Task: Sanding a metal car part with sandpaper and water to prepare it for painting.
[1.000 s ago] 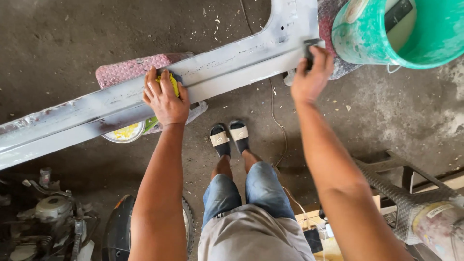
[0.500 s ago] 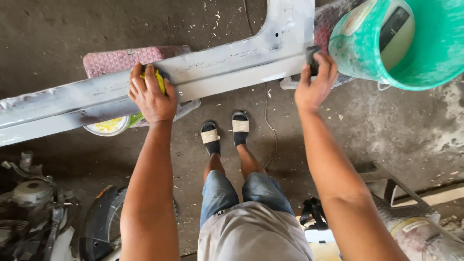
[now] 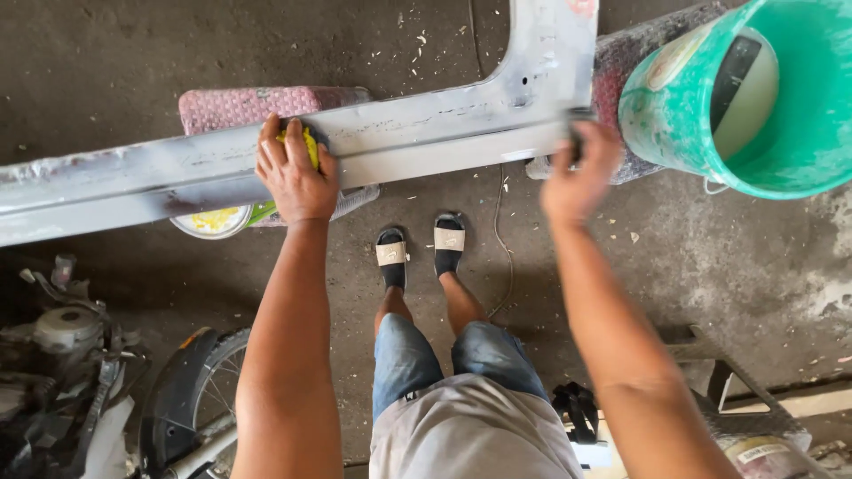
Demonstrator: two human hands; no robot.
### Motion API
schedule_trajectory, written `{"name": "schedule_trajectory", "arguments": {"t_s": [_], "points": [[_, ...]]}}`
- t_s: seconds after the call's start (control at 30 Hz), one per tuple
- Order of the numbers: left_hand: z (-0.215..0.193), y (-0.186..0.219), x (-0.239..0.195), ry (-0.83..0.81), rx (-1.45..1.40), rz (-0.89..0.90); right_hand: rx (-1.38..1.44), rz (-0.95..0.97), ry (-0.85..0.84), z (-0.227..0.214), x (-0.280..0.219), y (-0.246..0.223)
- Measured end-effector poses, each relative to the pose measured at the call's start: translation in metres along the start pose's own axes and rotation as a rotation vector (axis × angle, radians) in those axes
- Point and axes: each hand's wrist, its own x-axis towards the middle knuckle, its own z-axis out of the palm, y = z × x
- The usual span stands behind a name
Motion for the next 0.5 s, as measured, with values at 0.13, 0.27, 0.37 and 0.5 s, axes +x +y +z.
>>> {"name": "schedule_trajectory", "arguments": {"t_s": [0.13,0.27,0.37,0.5], "points": [[-0.002,0.002,-0.004,0.016,-0.005,-0.010,-0.232,-0.021,-0.011,0.003,0.002,-0.010],[-0.004,0.002,-0.001,0.018,-0.030,0.002,-0.165,-0.147,-0.134,0.074,-0.035,-0.086],[-0.004,0.000,0.000,0.007,-0.046,0.029,-0.101,-0.162,-0.311,0.117,-0.066,-0.130],[-0.010,-0.010,0.000,-0.020,-0.078,0.073,-0.102,-0.279,-0.593,0.117,-0.063,-0.129]]}}
